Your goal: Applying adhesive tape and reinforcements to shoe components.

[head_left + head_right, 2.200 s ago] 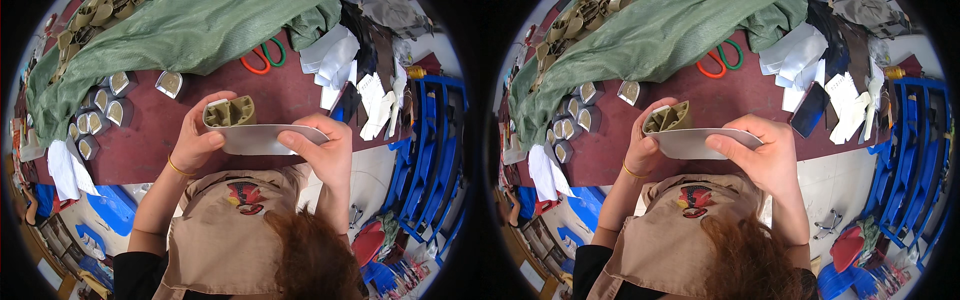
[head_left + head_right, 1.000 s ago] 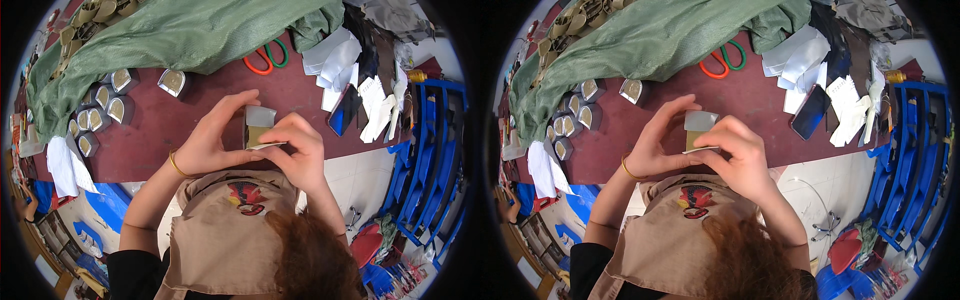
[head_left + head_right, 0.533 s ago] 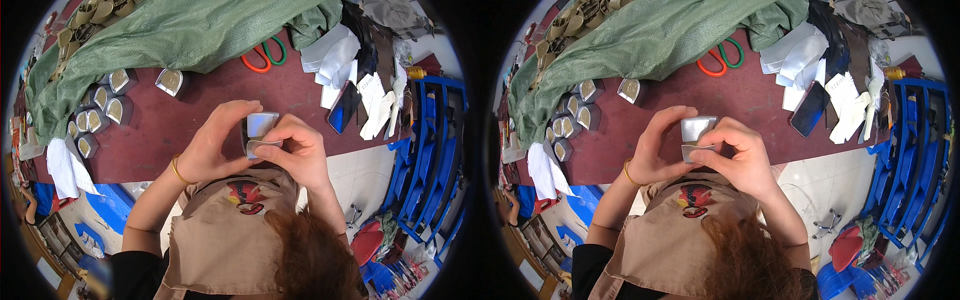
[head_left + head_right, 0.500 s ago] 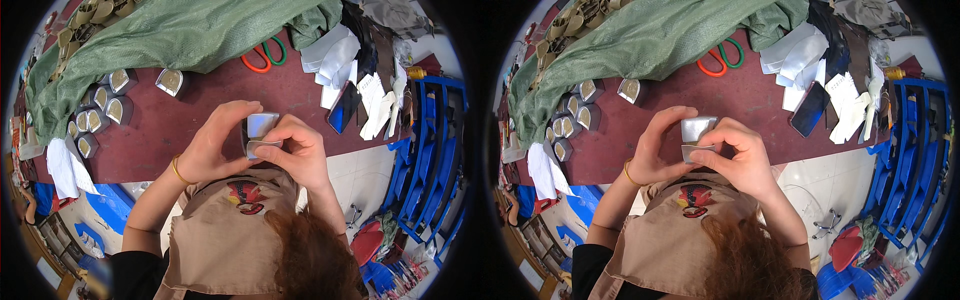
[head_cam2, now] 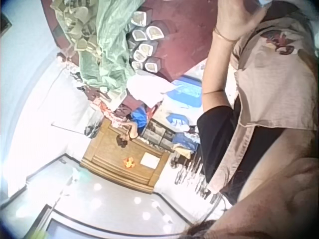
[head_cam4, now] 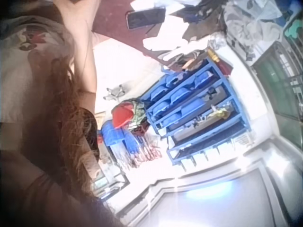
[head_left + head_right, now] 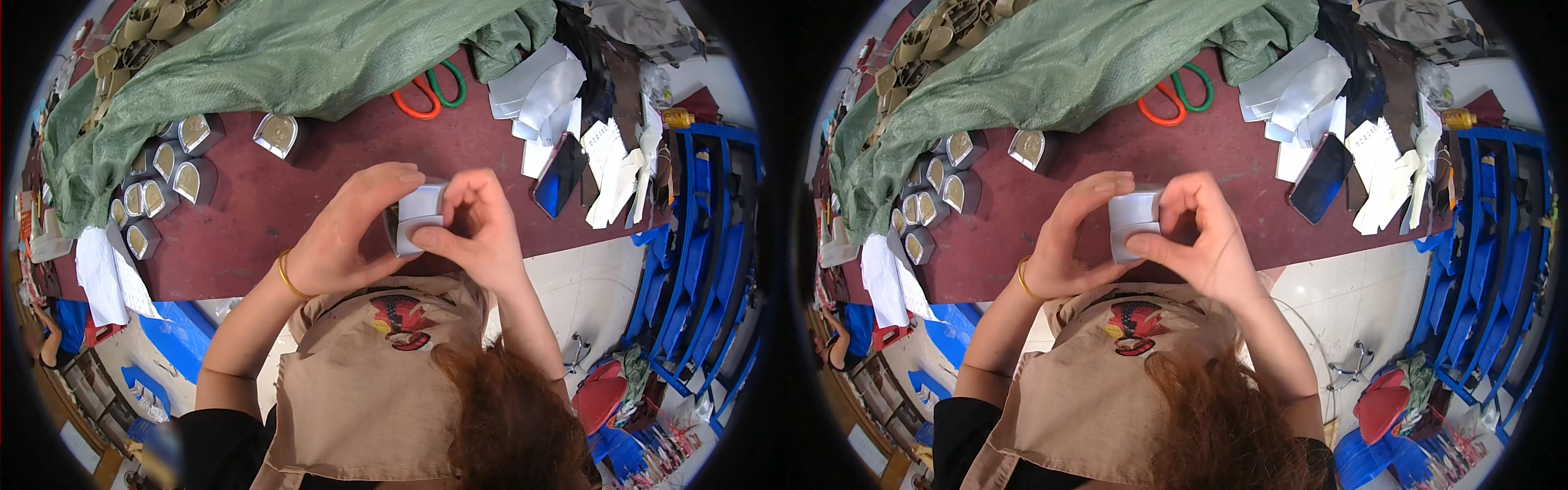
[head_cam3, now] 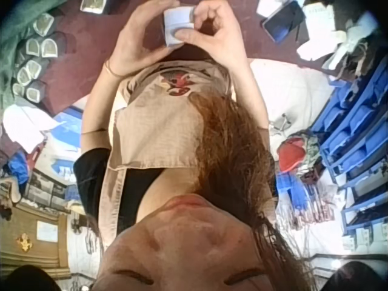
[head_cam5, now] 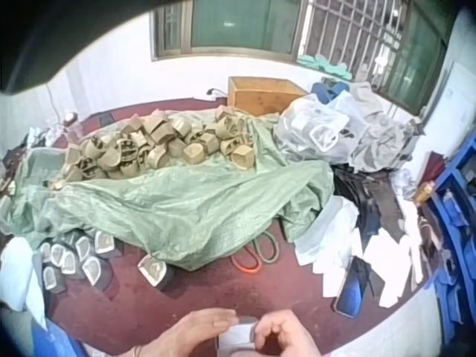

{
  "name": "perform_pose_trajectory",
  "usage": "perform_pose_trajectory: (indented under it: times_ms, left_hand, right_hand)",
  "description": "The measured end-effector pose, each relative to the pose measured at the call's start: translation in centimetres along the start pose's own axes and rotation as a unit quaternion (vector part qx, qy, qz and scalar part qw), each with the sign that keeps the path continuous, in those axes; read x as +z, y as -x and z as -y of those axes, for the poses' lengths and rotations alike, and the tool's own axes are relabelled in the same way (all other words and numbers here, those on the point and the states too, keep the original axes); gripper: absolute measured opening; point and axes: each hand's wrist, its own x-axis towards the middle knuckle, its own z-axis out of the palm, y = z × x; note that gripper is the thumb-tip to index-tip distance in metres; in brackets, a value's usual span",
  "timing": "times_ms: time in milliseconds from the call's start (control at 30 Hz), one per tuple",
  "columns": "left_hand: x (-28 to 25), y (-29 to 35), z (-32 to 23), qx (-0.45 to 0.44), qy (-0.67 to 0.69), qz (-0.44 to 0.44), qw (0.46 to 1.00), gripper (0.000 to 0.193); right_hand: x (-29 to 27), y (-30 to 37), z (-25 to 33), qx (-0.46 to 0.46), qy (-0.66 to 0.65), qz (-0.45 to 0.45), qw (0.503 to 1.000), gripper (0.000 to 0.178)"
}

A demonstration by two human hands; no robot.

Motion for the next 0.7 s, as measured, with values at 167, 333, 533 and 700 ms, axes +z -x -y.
perform_pose_trajectory:
  times_ms: [167, 333, 533, 700]
  left_hand:
    - [-0.8, 1.8, 3.1, -0.135, -0.056, 0.071, 0.987, 0.066]
    - [-1.6, 2.1, 3.2, -0.097, -0.193, 0.088, 0.972, 0.055]
    - [-2.2, 2.1, 2.7, -0.166, -0.147, 0.098, 0.97, 0.047]
    - [-2.9, 2.1, 2.6, -0.187, -0.137, 0.108, 0.967, 0.045]
  right_hand:
    - [-3.5, -7.7, -4.8, -0.102, 0.204, -0.124, 0.966, 0.025]
    - [-3.6, -15.0, -7.4, -0.238, 0.617, -0.165, 0.732, 0.026]
    - [-3.4, -13.9, -3.8, -0.087, 0.665, -0.019, 0.742, 0.037]
    - [-7.4, -6.2, -4.5, 0.117, 0.398, 0.045, 0.909, 0.038]
